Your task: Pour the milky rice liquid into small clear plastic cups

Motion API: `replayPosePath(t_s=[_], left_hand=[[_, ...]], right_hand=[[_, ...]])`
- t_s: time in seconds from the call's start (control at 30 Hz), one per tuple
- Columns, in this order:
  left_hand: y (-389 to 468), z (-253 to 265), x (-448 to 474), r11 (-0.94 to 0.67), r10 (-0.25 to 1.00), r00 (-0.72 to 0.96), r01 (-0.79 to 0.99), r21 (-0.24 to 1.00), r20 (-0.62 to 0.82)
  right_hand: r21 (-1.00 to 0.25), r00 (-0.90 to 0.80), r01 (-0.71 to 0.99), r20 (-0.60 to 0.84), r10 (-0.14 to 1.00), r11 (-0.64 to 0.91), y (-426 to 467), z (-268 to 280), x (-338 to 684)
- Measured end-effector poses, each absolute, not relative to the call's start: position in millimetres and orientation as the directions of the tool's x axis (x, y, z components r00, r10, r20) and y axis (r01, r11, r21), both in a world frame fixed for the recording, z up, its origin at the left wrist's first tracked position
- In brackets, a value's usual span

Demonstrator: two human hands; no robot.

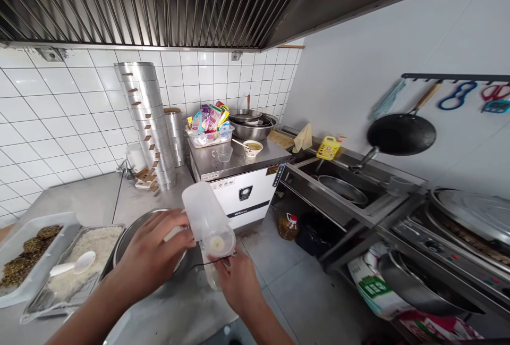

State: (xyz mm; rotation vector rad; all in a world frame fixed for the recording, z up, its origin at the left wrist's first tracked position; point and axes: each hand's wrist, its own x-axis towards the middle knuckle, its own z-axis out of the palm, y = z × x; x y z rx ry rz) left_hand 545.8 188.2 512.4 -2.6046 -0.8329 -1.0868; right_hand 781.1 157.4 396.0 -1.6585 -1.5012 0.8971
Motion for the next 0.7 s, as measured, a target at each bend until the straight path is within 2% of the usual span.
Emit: replayPosePath(t_s=[0.07,0.17,0.27,0.33,0.43,0.5,0.7], left_hand=[[188.4,503.2,543.6,-0.767,0.535,0.406,0.602,0.224,0.741],[192.1,480.6,530.4,-0.628,0.728,0.178,0.560,0.540,0.662],[200.3,439.0,506.2,-0.376,0.898,-0.024,0.477,0.794,0.439],[204.7,403.6,488.5,-0.161,0.958,-0.154,0.406,0.899,0.241],[201.4,352.4,468.3,0.093,0.960,-0.279,0.310,0.946,-0.003],[191.4,325.4,462.1,0.187,0.942,-0.324,0.280,0.942,-0.091],[152.8,269.9,459.4,0.242,0.932,-0.328,0.247,0.938,-0.154]], right_hand=[[-0.845,0.074,0.528,-0.051,0.996,-0.083,157.8,397.6,782.1],[-0.812,0.063,0.577,-0.060,0.996,-0.085,158.6,399.0,784.0],[-0.803,0.068,0.591,-0.047,0.997,-0.078,159.5,395.8,786.8],[-0.795,0.076,0.601,-0.052,0.996,-0.087,160.3,391.2,789.2],[-0.777,0.097,0.626,-0.012,0.995,-0.071,161.8,385.7,792.9],[-0.784,0.094,0.618,0.001,0.996,-0.057,162.4,385.3,795.0],[-0.802,0.105,0.591,-0.023,0.994,-0.082,163.9,375.9,801.0]])
